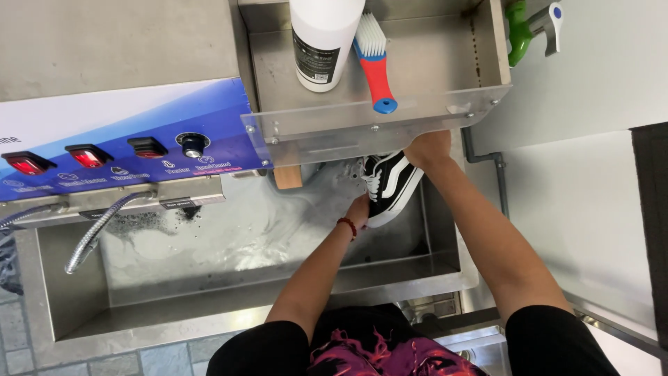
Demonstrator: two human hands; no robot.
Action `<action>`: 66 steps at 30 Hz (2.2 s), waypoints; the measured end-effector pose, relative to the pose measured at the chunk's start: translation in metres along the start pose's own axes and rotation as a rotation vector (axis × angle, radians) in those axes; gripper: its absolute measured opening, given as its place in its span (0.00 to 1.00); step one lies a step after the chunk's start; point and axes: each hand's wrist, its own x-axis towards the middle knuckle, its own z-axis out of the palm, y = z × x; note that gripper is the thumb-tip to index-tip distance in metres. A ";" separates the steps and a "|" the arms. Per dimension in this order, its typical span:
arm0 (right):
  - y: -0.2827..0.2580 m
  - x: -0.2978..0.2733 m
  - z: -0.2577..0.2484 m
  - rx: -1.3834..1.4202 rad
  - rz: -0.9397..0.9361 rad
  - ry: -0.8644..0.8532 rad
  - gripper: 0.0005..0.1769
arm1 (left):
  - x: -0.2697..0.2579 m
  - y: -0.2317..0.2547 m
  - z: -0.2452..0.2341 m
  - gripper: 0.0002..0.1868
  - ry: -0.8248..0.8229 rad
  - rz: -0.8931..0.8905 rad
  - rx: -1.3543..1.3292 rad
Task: Cleaning a sneaker using a specialized shoe washing machine and a sink.
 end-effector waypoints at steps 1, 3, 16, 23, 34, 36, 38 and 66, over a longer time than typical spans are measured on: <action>0.001 0.002 0.002 -0.001 0.000 -0.005 0.20 | 0.004 -0.004 0.002 0.26 -0.001 -0.003 -0.003; 0.002 0.005 0.004 -0.049 -0.090 0.026 0.21 | 0.011 -0.012 0.006 0.25 -0.060 -0.052 -0.121; 0.105 0.054 0.099 0.285 -0.330 -0.111 0.18 | 0.000 -0.029 0.022 0.24 0.343 0.180 -0.429; 0.102 0.051 0.097 0.235 -0.296 -0.031 0.16 | -0.040 0.020 0.010 0.25 0.555 0.181 -0.294; 0.152 0.065 0.124 0.293 -0.254 -0.098 0.20 | 0.016 0.011 0.061 0.26 0.528 0.286 -0.349; 0.154 0.070 0.126 0.503 -0.167 -0.127 0.22 | 0.035 0.006 0.078 0.27 0.479 0.313 -0.467; 0.155 0.070 0.130 0.606 -0.121 -0.148 0.22 | 0.045 0.000 0.098 0.25 0.450 0.304 -0.598; 0.082 0.001 0.084 1.676 0.450 0.107 0.28 | -0.055 0.113 0.027 0.42 0.324 0.386 -0.391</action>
